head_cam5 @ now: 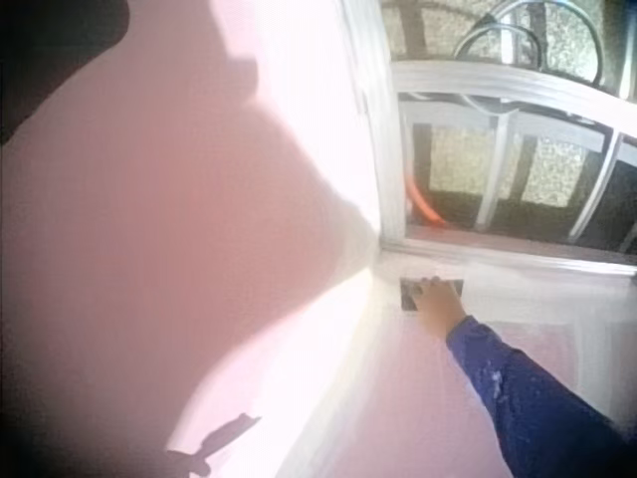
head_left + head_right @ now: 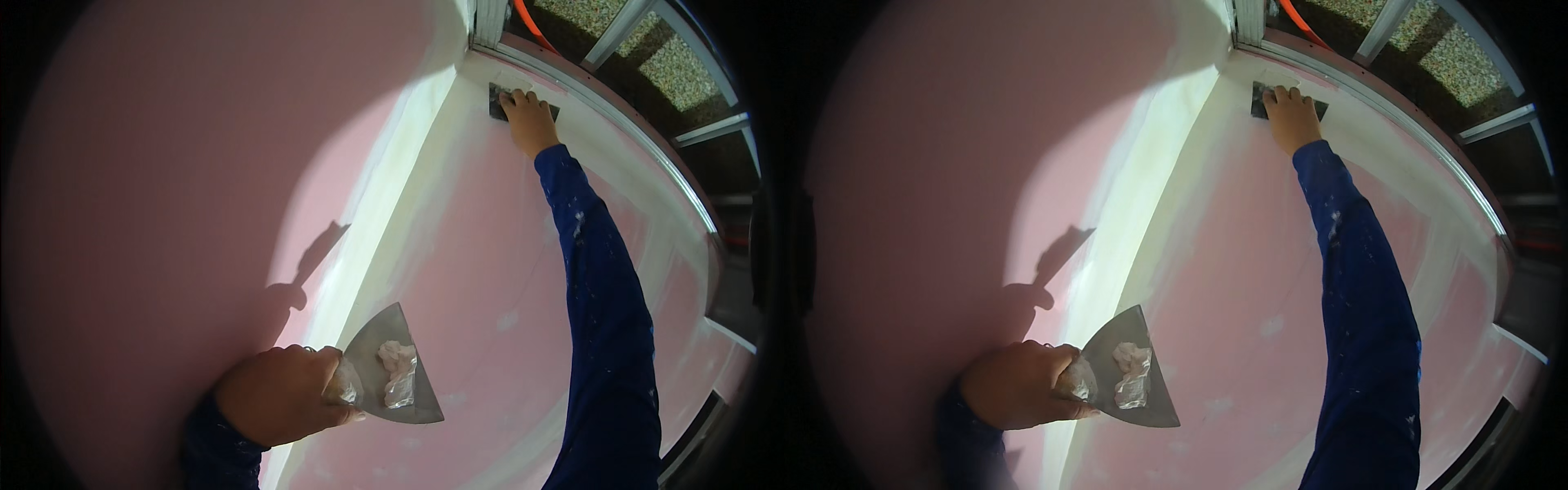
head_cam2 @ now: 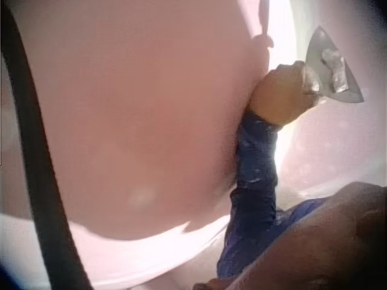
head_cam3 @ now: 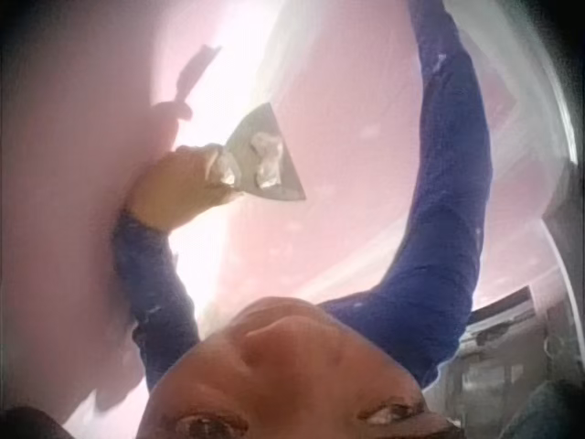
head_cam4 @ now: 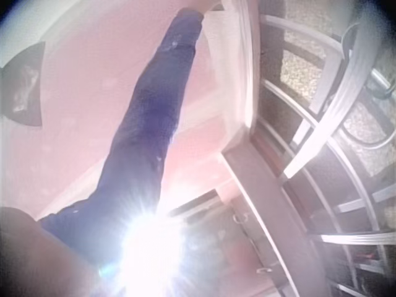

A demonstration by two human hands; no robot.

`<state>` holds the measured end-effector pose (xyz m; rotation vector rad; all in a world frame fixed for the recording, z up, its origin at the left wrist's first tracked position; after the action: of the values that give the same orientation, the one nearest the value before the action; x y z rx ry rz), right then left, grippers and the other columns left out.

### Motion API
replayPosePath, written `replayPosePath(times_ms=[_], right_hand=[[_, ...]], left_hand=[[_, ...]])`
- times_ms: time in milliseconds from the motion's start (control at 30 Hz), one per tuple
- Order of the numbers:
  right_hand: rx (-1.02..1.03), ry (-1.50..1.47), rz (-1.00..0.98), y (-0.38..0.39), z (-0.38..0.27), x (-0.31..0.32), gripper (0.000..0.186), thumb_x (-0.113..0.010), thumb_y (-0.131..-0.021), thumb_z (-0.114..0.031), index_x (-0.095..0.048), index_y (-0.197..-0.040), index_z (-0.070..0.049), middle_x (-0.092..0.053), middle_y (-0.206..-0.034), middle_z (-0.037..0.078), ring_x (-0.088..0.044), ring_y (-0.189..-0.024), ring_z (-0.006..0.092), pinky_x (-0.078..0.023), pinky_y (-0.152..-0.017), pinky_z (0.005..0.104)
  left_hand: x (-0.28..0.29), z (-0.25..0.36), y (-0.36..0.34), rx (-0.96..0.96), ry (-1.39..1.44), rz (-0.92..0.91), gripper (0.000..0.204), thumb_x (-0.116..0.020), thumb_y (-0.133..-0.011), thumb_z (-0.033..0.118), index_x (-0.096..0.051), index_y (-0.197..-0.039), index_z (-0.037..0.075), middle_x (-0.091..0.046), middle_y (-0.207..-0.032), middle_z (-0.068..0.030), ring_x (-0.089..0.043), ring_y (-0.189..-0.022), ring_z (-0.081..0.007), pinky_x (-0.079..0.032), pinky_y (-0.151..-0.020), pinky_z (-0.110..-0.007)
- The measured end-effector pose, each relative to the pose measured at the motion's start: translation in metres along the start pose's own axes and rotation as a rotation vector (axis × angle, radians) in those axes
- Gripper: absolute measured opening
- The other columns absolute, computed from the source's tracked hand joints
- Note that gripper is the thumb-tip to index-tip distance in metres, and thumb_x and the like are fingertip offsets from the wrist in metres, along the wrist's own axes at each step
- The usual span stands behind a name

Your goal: The person applies white joint compound to the seams of pink drywall on a ceiling using a putty knife and a taping knife. They repeatedly scoop compound and spread it along the joints, smoothing the surface.

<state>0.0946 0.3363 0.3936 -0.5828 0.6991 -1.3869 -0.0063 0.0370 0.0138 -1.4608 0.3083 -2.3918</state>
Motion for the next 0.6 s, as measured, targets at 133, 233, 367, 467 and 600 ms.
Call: replayPosePath(times_ms=[133, 233, 367, 467, 600], right_hand=[[0.010, -0.106, -0.024, 0.000, 0.008, 0.012, 0.041, -0.053, -0.096, -0.012, -0.060, -0.137, -0.013, -0.059, -0.130, 0.010, -0.058, -0.123, 0.0301, -0.051, -0.098, 0.0516], [-0.061, -0.100, -0.007, -0.031, 0.032, 0.015, 0.048, -0.052, -0.095, -0.008, -0.058, -0.142, -0.018, -0.060, -0.132, 0.011, -0.059, -0.123, 0.0322, -0.053, -0.096, 0.0529], [-0.131, -0.155, -0.110, -0.063, 0.046, 0.009, 0.052, -0.050, -0.097, -0.008, -0.056, -0.145, -0.025, -0.059, -0.139, 0.011, -0.058, -0.129, 0.0325, -0.052, -0.100, 0.0565], [-0.154, -0.061, -0.145, -0.067, 0.046, 0.001, 0.053, -0.049, -0.097, -0.008, -0.054, -0.147, -0.027, -0.057, -0.144, 0.008, -0.056, -0.132, 0.0310, -0.049, -0.102, 0.0623], [-0.128, 0.007, -0.110, -0.059, 0.038, -0.001, 0.049, -0.049, -0.100, -0.013, -0.055, -0.146, -0.027, -0.058, -0.141, 0.007, -0.057, -0.131, 0.0306, -0.043, -0.105, 0.0673]], left_hand=[[-0.001, 0.000, 0.006, -0.024, 0.033, 0.019, 0.046, -0.078, -0.085, 0.044, -0.063, -0.094, 0.002, -0.070, -0.080, -0.0170, -0.072, -0.076, -0.0346, -0.057, -0.071, -0.045], [0.002, 0.000, 0.004, -0.027, 0.029, 0.024, 0.044, -0.077, -0.085, 0.043, -0.064, -0.095, 0.002, -0.071, -0.080, -0.0170, -0.072, -0.077, -0.0345, -0.057, -0.071, -0.045], [0.001, 0.000, 0.004, -0.022, -0.002, 0.053, 0.043, -0.076, -0.085, 0.041, -0.065, -0.097, 0.001, -0.071, -0.081, -0.0173, -0.072, -0.078, -0.0345, -0.057, -0.072, -0.045], [0.004, 0.000, 0.000, -0.016, -0.013, 0.043, 0.044, -0.077, -0.085, 0.040, -0.065, -0.100, 0.000, -0.071, -0.082, -0.0179, -0.072, -0.079, -0.0345, -0.058, -0.073, -0.046], [0.006, 0.002, -0.003, 0.000, -0.024, 0.038, 0.044, -0.076, -0.085, 0.040, -0.064, -0.101, 0.000, -0.071, -0.084, -0.0185, -0.072, -0.082, -0.0348, -0.057, -0.075, -0.046]])
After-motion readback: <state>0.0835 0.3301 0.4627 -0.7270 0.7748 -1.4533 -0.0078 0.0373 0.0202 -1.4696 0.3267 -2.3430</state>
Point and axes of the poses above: each hand's wrist, its own y-axis away from the middle knuckle, its own x-axis out of the back of the hand, z = x × y, the point moved 4 cm from there along -y, towards the middle knuckle
